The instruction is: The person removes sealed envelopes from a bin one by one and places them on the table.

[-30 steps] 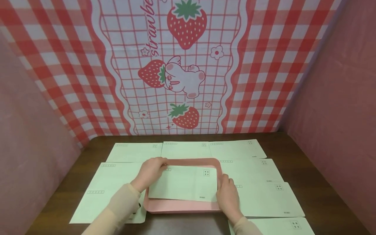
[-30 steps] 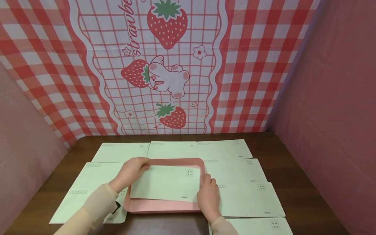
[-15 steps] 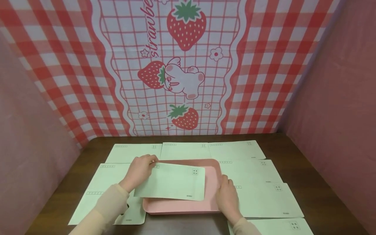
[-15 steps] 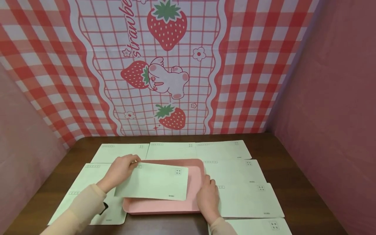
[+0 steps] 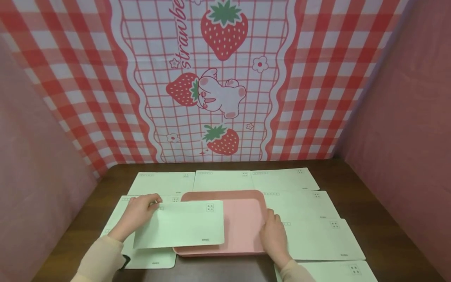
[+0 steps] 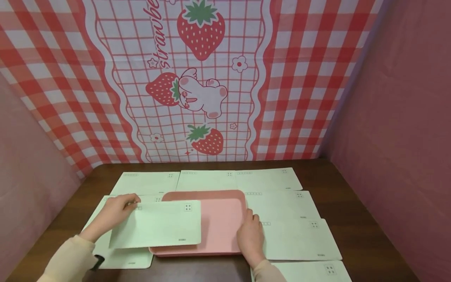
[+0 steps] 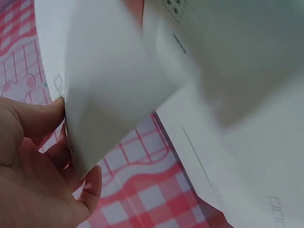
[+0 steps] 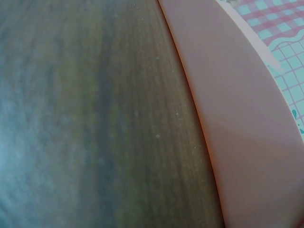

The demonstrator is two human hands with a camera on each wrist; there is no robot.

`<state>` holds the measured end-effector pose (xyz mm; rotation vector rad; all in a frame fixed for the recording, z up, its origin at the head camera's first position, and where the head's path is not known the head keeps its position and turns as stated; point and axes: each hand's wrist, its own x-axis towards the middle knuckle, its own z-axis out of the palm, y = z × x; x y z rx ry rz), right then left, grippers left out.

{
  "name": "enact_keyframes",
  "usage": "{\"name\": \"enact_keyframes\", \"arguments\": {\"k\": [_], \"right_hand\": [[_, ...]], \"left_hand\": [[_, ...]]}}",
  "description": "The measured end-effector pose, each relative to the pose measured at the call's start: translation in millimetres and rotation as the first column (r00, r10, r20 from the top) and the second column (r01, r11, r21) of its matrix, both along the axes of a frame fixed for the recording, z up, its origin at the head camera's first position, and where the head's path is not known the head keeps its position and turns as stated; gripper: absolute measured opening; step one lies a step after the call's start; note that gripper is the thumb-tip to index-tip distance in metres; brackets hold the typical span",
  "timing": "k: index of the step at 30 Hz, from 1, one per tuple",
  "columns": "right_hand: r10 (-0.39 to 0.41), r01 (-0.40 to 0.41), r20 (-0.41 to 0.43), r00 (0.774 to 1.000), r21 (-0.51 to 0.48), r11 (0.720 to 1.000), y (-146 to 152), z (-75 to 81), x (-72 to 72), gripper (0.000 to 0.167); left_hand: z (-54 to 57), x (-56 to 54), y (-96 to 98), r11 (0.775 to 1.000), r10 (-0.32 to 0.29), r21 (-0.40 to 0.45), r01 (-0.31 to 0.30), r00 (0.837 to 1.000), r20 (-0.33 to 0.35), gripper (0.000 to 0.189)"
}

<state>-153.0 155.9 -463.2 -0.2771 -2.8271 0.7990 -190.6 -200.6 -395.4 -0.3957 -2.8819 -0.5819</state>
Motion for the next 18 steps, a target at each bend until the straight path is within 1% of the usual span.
{"name": "enact_keyframes", "arguments": {"k": [2, 5, 9, 12, 15, 17, 18], "right_hand": [[-0.002, 0.002, 0.001, 1.0, 0.002, 1.0, 0.0, -0.8, -0.3, 0.034], [-0.003, 0.003, -0.008, 1.0, 0.005, 1.0, 0.5, -1.5, -0.6, 0.034], [0.002, -0.002, -0.022, 1.0, 0.007, 1.0, 1.7, -1.9, -0.8, 0.034], [0.006, -0.006, -0.024, 1.0, 0.009, 1.0, 2.1, -2.6, -1.1, 0.034], [0.01, -0.01, -0.023, 1.0, 0.008, 1.0, 1.8, -2.7, -1.0, 0.033], [0.011, -0.011, -0.019, 1.0, 0.006, 1.0, 1.1, -2.6, -0.8, 0.033], [0.01, -0.01, -0.013, 1.0, 0.001, 1.0, 0.6, -2.5, -0.7, 0.033]], "left_hand": [[-0.9, 4.4, -9.9, 0.999, -0.018, 0.031, 0.019, 1.0, -0.026, 0.009], [-1.6, 10.7, -23.6, 0.996, -0.065, 0.064, 0.069, 0.995, -0.072, 0.009], [-2.9, 17.5, -39.3, 0.988, -0.125, 0.072, 0.135, 0.984, -0.125, 0.01], [-3.5, 22.0, -49.7, 0.981, -0.163, 0.07, 0.179, 0.968, -0.192, 0.015], [-3.2, 26.3, -60.3, 0.973, -0.195, 0.068, 0.22, 0.944, -0.265, 0.022], [-3.1, 29.5, -67.8, 0.968, -0.214, 0.063, 0.241, 0.933, -0.29, 0.025], [-2.9, 31.3, -71.3, 0.968, -0.219, 0.055, 0.245, 0.932, -0.29, 0.025]]}}
